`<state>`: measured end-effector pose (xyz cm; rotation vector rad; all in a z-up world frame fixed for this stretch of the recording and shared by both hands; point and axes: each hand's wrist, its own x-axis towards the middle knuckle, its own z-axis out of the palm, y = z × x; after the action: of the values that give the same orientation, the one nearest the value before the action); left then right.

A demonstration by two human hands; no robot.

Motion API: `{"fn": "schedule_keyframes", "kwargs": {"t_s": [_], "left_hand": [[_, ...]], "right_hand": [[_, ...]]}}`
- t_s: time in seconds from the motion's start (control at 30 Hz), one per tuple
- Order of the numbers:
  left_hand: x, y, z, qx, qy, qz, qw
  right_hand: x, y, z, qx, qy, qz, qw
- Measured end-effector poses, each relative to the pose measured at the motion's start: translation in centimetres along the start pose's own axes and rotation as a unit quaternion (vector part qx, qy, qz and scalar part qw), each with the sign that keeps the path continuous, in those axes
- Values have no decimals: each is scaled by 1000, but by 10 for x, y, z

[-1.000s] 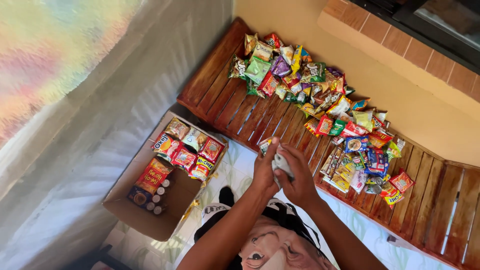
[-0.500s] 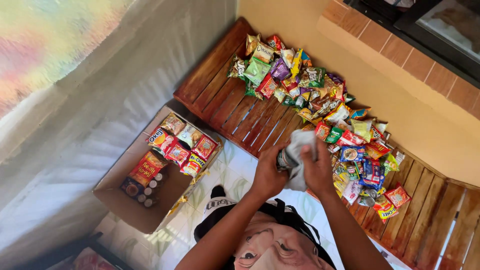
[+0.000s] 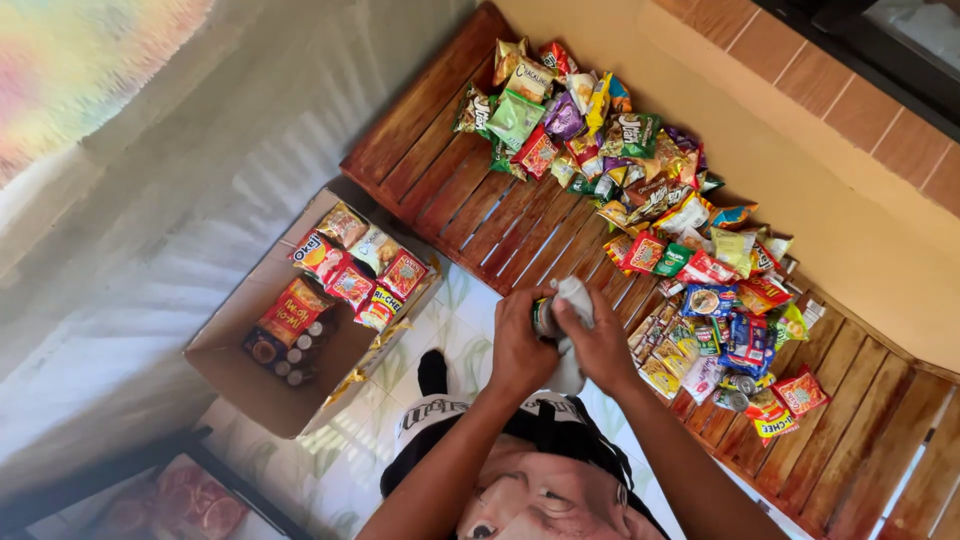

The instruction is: Wiping snack bags and cans with a cloth and placing them neatly into a cardboard box.

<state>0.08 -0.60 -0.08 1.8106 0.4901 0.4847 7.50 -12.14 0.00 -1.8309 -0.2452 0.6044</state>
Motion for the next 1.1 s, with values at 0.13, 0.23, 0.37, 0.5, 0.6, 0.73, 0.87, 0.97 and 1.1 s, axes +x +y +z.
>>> {"fn": "schedule_keyframes", "kwargs": {"t_s": [0.13, 0.23, 0.37, 0.5, 0.6, 0.73, 0.87, 0.97, 1.1], "left_hand": [[-14, -11, 10, 46, 14, -29, 998], [-16, -25, 22, 50, 55, -3, 997], [-25, -54, 36, 51, 33, -82, 995], [-9, -102, 53, 14, 52, -84, 995], [10, -146, 65, 8, -14, -111, 994], [6, -215, 90, 37, -31, -18, 999], [17, -246, 108, 9, -13, -56, 998], [17, -265, 117, -22, -21, -117, 993], [13, -299, 132, -395, -33, -349, 849]], "right_hand": [[-11, 23, 0, -57, -4, 31, 998], [-4, 47, 4, -118, 37, 18, 992], [9, 83, 11, -96, 54, 68, 991], [25, 107, 19, -63, 17, 96, 993], [47, 149, 29, -17, -1, 105, 994], [77, 214, 31, 8, -1, 139, 990], [104, 248, 44, -9, 55, 132, 990], [118, 264, 50, 7, 96, 135, 986], [137, 290, 40, 89, 120, 159, 976]]}}
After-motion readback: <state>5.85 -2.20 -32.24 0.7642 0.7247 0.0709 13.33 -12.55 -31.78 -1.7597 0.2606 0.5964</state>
